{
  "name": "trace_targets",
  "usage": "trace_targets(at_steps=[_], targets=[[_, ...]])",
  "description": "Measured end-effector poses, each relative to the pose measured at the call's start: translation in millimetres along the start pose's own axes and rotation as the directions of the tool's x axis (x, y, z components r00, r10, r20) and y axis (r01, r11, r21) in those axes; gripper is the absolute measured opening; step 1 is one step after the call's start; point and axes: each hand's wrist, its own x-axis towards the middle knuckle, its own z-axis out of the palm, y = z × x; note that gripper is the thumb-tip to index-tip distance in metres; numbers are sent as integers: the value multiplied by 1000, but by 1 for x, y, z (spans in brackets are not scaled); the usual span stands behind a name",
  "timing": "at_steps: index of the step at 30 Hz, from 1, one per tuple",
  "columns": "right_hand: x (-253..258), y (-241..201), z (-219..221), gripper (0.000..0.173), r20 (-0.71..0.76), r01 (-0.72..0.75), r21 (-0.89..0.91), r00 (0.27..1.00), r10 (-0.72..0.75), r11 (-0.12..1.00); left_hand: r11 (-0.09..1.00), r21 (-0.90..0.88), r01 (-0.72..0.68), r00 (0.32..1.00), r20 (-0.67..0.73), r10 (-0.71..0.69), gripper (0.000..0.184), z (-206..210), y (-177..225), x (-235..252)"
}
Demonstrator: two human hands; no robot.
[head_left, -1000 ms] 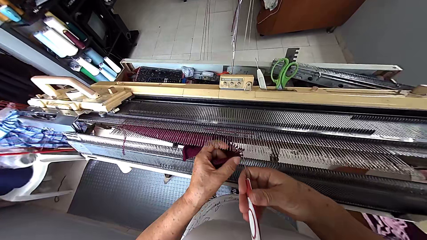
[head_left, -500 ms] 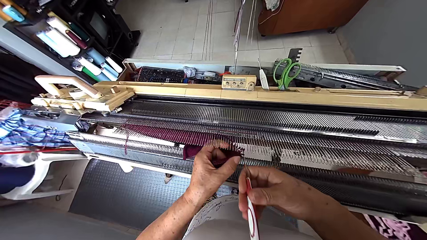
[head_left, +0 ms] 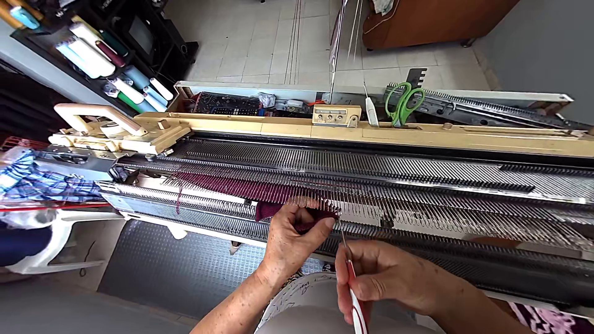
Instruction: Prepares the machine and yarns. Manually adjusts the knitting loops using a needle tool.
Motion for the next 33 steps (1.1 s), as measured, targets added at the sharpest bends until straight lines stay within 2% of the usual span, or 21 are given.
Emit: trace_targets(at_steps=[6, 11, 15, 19, 24, 30, 33], targets=[[-18, -9, 16, 18, 49, 3, -25, 999, -2, 1000, 999, 17, -35, 999, -17, 36, 17, 4, 3, -3], [14, 3, -10, 10, -52, -40, 2, 998, 40, 999, 999, 11, -36, 999, 7, 36, 18, -3, -1, -1], [-3, -2, 9, 15, 17, 20, -20, 1000, -20, 1000, 999, 16, -37, 999, -12, 37, 16, 0, 3, -2], [-11, -8, 17, 18, 44, -4, -37, 999, 6, 999, 997, 38, -64, 998, -23, 65, 18, 0, 2, -3], [19, 3, -9, 9, -52, -54, -2, 997, 54, 999, 998, 10, -60, 998, 4, 60, 17, -8, -3, -1], [-5, -5, 16, 17, 33, 12, -47, 999, -10, 999, 997, 45, -55, 998, -22, 56, 16, -5, 1, -2], [-3, -4, 12, 17, 37, 0, -53, 999, 2, 999, 997, 40, -73, 997, -26, 74, 17, -7, -2, -2]])
